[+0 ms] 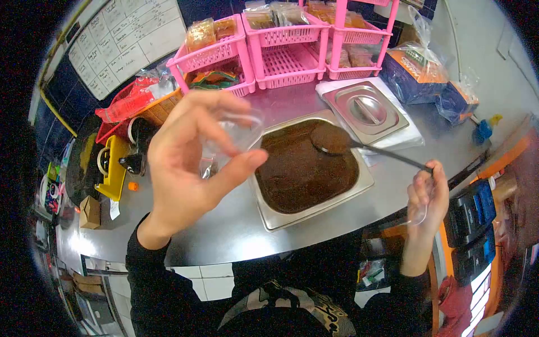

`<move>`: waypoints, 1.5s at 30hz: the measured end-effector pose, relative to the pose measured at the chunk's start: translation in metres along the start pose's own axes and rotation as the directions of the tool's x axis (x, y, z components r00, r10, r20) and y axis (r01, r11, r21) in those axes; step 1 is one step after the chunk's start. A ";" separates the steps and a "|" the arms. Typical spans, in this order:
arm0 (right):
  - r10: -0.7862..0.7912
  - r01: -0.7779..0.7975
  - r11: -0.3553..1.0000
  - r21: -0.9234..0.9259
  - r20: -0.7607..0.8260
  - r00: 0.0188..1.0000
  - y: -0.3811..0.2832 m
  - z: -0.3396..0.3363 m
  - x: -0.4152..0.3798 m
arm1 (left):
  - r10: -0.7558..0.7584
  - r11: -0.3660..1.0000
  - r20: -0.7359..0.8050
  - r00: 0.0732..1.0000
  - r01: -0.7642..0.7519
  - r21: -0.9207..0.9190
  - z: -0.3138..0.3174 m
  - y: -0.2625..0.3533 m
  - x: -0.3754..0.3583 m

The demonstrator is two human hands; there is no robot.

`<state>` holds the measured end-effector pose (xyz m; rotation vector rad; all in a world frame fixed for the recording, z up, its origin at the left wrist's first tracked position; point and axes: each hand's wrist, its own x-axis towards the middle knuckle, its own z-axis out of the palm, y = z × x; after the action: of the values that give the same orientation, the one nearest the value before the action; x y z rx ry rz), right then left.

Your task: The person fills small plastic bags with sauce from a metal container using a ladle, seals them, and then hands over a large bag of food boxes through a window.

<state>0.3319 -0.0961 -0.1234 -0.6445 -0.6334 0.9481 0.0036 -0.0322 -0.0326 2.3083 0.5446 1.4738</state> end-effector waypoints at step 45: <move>-0.607 0.734 0.621 -0.275 0.423 0.672 -0.039 0.094 -0.026 | -0.127 0.930 -0.207 0.970 0.044 -0.365 0.070 -0.020 0.000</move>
<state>0.2721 -0.1157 -0.0396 -0.5712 -1.2752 0.1567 0.0644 -0.0203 -0.0701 1.8277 0.3897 1.6504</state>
